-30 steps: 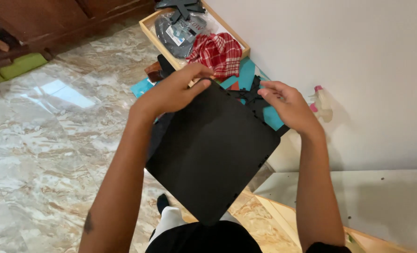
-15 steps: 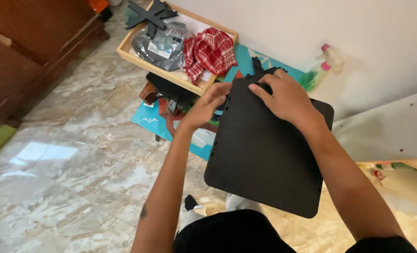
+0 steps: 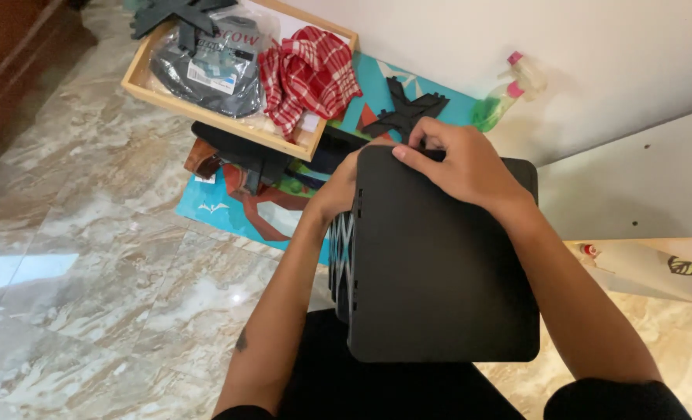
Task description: Assembling a black plastic stand or shelf unit by fitting the interlocking pieces together.
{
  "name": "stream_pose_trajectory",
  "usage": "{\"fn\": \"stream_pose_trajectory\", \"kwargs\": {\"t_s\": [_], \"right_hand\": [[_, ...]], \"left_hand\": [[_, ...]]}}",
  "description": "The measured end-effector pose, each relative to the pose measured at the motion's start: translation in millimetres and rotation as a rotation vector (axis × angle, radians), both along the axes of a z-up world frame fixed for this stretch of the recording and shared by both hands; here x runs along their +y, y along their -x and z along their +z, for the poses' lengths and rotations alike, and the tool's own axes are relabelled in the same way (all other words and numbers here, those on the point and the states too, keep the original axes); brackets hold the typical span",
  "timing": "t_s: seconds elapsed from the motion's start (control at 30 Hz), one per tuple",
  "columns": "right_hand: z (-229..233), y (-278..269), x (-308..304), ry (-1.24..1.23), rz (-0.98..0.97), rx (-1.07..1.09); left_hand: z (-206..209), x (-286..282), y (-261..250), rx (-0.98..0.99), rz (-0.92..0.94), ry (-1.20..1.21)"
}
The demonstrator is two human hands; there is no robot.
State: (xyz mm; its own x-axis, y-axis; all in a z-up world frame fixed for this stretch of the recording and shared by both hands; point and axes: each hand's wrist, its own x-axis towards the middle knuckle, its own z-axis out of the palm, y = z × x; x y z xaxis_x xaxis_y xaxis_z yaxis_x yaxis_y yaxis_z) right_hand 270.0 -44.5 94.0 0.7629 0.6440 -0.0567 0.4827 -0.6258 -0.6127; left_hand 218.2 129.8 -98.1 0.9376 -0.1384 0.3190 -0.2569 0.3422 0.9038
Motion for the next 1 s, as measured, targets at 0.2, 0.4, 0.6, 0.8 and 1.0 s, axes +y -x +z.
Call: {"fn": "stream_pose_trajectory", "kwargs": {"t_s": [0.2, 0.4, 0.6, 0.8, 1.0], "right_hand": [[-27.6, -31.4, 5.1, -0.114, 0.022, -0.021], [-32.1, -40.6, 9.2, 0.11, -0.191, -0.207], [-29.4, -34.3, 20.8, 0.063, -0.333, -0.241], [-30.5, -35.3, 19.2, 0.048, -0.295, -0.26], [-36.5, -41.1, 13.3, 0.032, -0.237, -0.335]], "left_hand": [[18.5, 11.9, -30.5, 0.045, -0.092, 0.018], [68.9, 17.9, -53.2, -0.164, -0.089, -0.264], [56.7, 9.5, -55.8, 0.057, -0.159, -0.122], [45.1, 5.0, -58.9, 0.079, -0.179, -0.02], [36.8, 1.8, -63.7, -0.113, -0.09, -0.163]]}}
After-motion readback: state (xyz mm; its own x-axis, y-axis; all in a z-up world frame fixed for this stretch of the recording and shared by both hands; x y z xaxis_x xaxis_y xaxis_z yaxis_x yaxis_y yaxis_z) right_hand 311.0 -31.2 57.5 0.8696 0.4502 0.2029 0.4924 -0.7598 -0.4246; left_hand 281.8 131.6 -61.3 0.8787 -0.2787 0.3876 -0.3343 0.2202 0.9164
